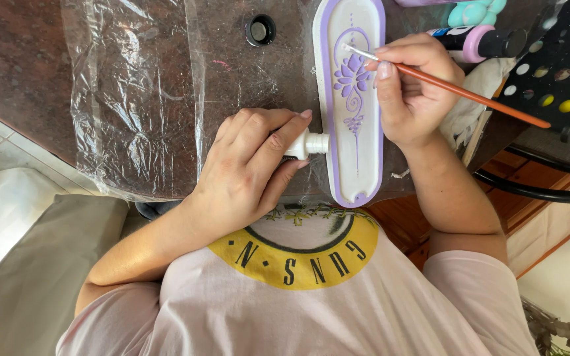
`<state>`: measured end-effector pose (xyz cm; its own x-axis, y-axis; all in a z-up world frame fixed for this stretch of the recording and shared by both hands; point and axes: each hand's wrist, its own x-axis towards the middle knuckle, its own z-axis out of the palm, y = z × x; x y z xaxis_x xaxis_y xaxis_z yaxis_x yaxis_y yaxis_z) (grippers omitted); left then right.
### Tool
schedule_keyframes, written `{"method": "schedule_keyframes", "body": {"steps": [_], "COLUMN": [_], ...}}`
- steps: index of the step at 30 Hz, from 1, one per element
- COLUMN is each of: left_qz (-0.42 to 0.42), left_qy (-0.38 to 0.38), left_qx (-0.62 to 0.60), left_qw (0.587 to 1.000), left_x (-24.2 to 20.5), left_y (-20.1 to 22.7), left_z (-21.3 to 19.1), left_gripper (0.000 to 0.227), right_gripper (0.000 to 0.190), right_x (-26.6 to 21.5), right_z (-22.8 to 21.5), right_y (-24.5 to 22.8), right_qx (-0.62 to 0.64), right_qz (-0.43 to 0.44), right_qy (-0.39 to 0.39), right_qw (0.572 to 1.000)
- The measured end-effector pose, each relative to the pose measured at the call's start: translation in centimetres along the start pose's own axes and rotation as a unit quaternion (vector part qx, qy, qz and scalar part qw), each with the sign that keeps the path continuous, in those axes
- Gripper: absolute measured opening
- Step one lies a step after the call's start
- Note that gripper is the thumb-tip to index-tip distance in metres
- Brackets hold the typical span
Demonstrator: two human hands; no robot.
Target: Painting decorative white patterns on a purple tray using a fine-tipped brush
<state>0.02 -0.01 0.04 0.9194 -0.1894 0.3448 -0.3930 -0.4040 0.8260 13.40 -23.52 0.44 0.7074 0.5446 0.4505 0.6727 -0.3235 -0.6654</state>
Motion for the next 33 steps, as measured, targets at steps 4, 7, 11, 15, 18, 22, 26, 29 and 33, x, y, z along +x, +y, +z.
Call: {"method": "schedule_keyframes", "body": {"steps": [4,7,11,15,18,22,26,29,33], "left_qz": [-0.002,-0.001,0.000,-0.001,-0.001,-0.001,0.000,-0.001,-0.001], "left_qy": [0.000,-0.001,-0.003,-0.004,-0.003,-0.003,-0.003,-0.005,-0.003], "left_qx": [0.001,0.004,0.003,0.005,0.007,0.006,0.004,0.002,0.002], "left_qw": [1.000,1.000,1.000,1.000,1.000,1.000,1.000,1.000,1.000], "left_x": [0.04,-0.06,0.02,-0.02,-0.01,0.04,0.00,0.00,-0.01], "left_y": [0.00,-0.02,-0.01,-0.01,0.01,0.00,0.01,-0.03,-0.06], "left_z": [0.02,0.01,-0.03,-0.03,-0.05,-0.06,-0.07,-0.04,0.01], "left_gripper": [0.038,0.038,0.038,0.038,0.039,0.038,0.038,0.038,0.038], "right_gripper": [0.017,0.018,0.018,0.020,0.022,0.021,0.021,0.019,0.023], "right_x": [0.01,0.13,0.03,-0.19,-0.15,-0.06,-0.22,-0.05,-0.13], "right_z": [-0.02,-0.02,-0.14,-0.15,-0.13,-0.09,-0.12,-0.09,-0.09], "right_y": [-0.03,-0.28,-0.43,-0.29,-0.29,-0.21,-0.10,-0.28,-0.18], "right_qx": [-0.008,-0.012,-0.027,-0.031,-0.028,-0.018,-0.021,-0.028,-0.011], "right_qz": [-0.009,-0.013,-0.024,-0.026,-0.026,-0.033,-0.036,-0.034,-0.028], "right_qy": [-0.006,-0.021,-0.036,-0.037,-0.039,-0.039,-0.025,-0.028,-0.035], "right_qw": [1.000,1.000,0.999,0.999,0.999,0.999,0.999,0.999,0.999]}}
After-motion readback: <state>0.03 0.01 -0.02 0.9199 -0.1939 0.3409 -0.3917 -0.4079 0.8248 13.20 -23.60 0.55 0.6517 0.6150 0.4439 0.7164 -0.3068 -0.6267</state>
